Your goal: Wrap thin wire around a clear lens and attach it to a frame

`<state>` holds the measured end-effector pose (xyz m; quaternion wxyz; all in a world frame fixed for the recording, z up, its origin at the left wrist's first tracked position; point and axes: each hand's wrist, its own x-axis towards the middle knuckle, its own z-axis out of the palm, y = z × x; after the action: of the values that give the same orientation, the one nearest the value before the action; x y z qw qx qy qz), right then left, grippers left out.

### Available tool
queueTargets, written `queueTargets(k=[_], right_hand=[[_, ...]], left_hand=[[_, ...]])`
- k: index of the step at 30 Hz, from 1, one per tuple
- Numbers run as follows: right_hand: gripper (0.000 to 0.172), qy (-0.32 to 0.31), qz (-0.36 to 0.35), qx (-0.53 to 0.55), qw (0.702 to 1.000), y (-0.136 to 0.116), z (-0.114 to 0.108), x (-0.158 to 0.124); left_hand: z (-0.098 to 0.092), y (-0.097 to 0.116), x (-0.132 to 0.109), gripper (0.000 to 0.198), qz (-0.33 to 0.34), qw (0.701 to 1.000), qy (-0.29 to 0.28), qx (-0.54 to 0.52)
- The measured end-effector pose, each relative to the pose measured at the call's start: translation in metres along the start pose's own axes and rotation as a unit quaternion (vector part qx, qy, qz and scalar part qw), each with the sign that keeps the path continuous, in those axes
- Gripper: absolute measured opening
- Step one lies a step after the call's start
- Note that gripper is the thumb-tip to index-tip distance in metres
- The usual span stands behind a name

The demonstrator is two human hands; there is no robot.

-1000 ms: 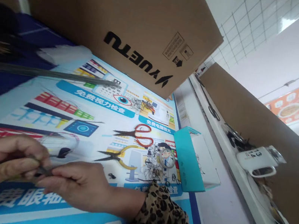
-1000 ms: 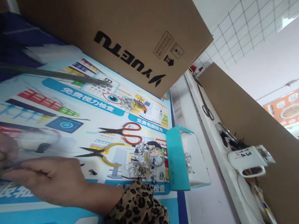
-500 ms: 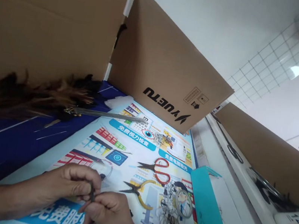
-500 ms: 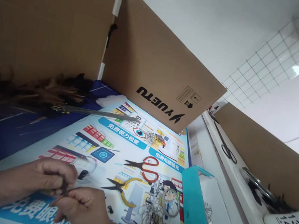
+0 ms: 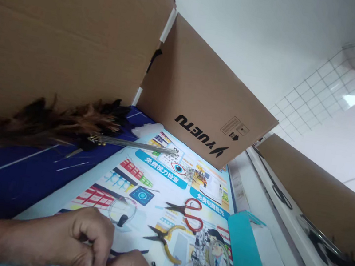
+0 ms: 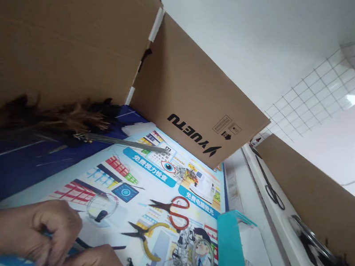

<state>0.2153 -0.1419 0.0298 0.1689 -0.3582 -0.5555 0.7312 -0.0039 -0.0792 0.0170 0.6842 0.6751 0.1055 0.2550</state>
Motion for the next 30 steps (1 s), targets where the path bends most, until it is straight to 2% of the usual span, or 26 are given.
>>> queueTargets(k=[1, 2, 4, 5, 7, 9, 10, 11, 12, 14, 16, 19, 22, 24, 27, 30], right_hand=[[0.058, 0.007, -0.019, -0.027, 0.999, 0.002, -0.002, 0.001], [0.061, 0.041, -0.054, -0.054, 0.996, 0.007, -0.004, 0.004], [0.068, 0.061, -0.178, -0.173, 0.967, 0.021, -0.008, 0.014], [0.069, 0.09, -0.243, -0.243, 0.935, 0.03, -0.009, 0.02], [0.066, 0.19, -0.325, -0.352, 0.857, 0.051, -0.008, 0.034], [0.063, 0.331, -0.374, -0.376, 0.78, 0.066, -0.005, 0.043], [0.062, 0.364, -0.408, -0.366, 0.753, 0.07, -0.003, 0.045], [0.06, 0.371, -0.432, -0.362, 0.738, 0.072, -0.003, 0.045], [0.055, 0.365, -0.427, -0.37, 0.74, 0.071, -0.003, 0.044], [0.043, 0.293, -0.41, -0.423, 0.753, 0.064, -0.006, 0.038], [0.037, 0.272, -0.406, -0.451, 0.747, 0.057, -0.01, 0.031], [0.029, 0.285, -0.377, -0.476, 0.742, 0.054, -0.01, 0.025], [0.027, 0.303, -0.355, -0.466, 0.752, 0.058, -0.006, 0.026], [0.03, 0.321, -0.368, -0.435, 0.757, 0.061, -0.002, 0.031], [0.035, 0.365, -0.398, -0.394, 0.743, 0.063, 0.001, 0.037], [0.035, 0.36, -0.394, -0.422, 0.733, 0.058, -0.001, 0.033]], left_hand=[[0.002, 0.005, 0.0, 0.022, 0.003, 0.999, 0.014, 0.037], [0.004, 0.01, 0.0, 0.017, 0.003, 0.997, 0.029, 0.072], [0.008, 0.018, 0.0, 0.013, 0.021, 0.988, 0.049, 0.144], [0.01, 0.021, 0.0, 0.014, 0.04, 0.981, 0.06, 0.183], [0.014, 0.026, -0.001, 0.016, 0.079, 0.958, 0.063, 0.269], [0.018, 0.03, -0.002, 0.016, 0.106, 0.93, 0.045, 0.348], [0.019, 0.031, -0.003, 0.016, 0.119, 0.917, 0.036, 0.379], [0.021, 0.032, -0.004, 0.016, 0.128, 0.906, 0.03, 0.403], [0.022, 0.032, -0.005, 0.016, 0.134, 0.899, 0.029, 0.416], [0.025, 0.032, -0.005, 0.016, 0.138, 0.898, 0.035, 0.416], [0.027, 0.031, -0.006, 0.014, 0.132, 0.906, 0.042, 0.4], [0.028, 0.029, -0.005, 0.017, 0.153, 0.912, 0.045, 0.378], [0.025, 0.021, -0.003, 0.018, 0.164, 0.924, 0.044, 0.343], [0.022, 0.013, -0.001, 0.015, 0.151, 0.934, 0.065, 0.319], [0.02, 0.001, 0.001, 0.008, 0.124, 0.941, 0.085, 0.303], [0.02, -0.003, 0.001, 0.01, 0.128, 0.942, 0.083, 0.299]])
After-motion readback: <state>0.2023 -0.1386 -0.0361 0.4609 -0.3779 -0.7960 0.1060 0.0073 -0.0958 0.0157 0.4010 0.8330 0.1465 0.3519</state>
